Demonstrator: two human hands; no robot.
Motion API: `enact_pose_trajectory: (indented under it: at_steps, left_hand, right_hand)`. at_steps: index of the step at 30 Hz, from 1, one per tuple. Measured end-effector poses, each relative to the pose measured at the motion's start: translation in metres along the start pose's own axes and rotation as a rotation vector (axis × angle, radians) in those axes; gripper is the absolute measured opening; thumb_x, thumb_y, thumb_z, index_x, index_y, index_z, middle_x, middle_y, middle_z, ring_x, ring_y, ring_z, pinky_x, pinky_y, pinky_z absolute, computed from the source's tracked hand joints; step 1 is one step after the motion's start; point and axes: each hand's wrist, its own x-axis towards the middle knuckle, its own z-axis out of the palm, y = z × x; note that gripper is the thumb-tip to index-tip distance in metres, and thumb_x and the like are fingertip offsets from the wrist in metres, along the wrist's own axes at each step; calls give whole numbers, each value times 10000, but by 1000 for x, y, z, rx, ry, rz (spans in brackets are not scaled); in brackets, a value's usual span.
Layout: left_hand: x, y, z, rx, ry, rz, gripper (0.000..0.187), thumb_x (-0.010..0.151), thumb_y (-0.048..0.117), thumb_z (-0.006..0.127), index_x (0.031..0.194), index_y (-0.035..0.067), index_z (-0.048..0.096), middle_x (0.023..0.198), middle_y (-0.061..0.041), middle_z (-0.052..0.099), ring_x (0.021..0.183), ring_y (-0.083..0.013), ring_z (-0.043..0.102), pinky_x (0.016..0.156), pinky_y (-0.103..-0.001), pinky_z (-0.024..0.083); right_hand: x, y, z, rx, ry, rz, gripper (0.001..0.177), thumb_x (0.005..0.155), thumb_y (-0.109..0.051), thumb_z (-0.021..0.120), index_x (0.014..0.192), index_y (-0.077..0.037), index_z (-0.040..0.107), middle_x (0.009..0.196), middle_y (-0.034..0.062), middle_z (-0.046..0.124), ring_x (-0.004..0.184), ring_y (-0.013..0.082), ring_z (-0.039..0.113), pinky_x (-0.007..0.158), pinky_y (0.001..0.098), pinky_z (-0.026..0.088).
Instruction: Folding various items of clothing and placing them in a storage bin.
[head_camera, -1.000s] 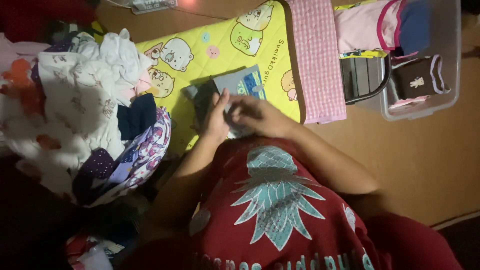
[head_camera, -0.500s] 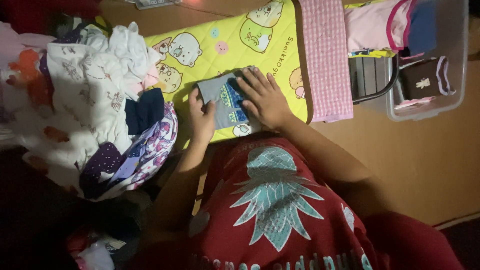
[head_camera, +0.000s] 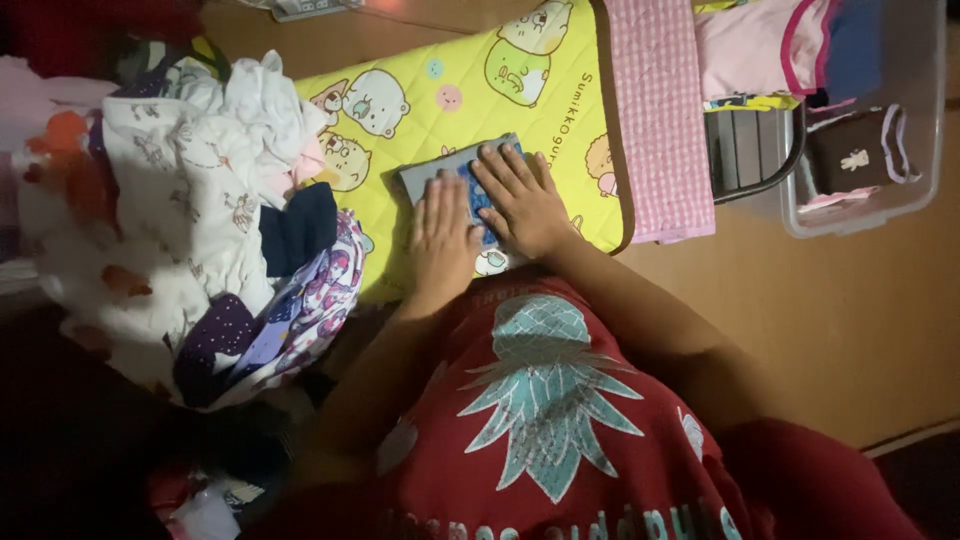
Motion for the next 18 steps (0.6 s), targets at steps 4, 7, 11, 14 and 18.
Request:
enact_pose_trajectory:
  at_steps: [4,7,11,14,18]
  left_hand:
    - [-7,-21,19,224,-78,-39,776,1029,408,565,1613,-3,261,1691,-190,204,1565,-346,185,1261,-539,136]
    - [-8,-21,19,277,-93,-33,770,1052,420,537,1621,-16,254,1697,-204,205,1566,-355,192,1264,-509,129]
    - [-10,-11,14,200,-106,-87,782,1028,403,540,1624,-5,239,1705,-197,193,1584,-349,185,1274,-508,133]
    - [-14,1,8,261,-127,-137,812,1019,413,552,1617,-29,226,1698,-251,176,1577,-392,153,1259,-526,134]
    - [-11,25,-25,13,-276,-279,789,1007,549,582,1581,88,297,1707,-185,262,1611,-358,175,1347,-512,203]
  right_hand:
    - [2,1,1,93,-2,13,676,1076,-503,400,1659,-189,264,1741,71,186,1604,319,149,1281,577,106]
    - [0,2,-5,197,71,-3,707,1073,-412,517,1645,-89,257,1712,163,201,1578,385,178,1244,584,133]
    - [-6,5,-17,579,292,334,710,1018,-297,684,1562,1,338,1551,259,423,1438,398,426,1211,472,370]
    - [-2,20,-21,762,159,548,691,908,-271,772,1440,31,451,1300,220,641,1177,319,644,1013,408,533]
    - [7,35,-21,1288,-192,731,568,799,-141,813,1294,74,636,1046,169,756,846,252,735,689,381,573]
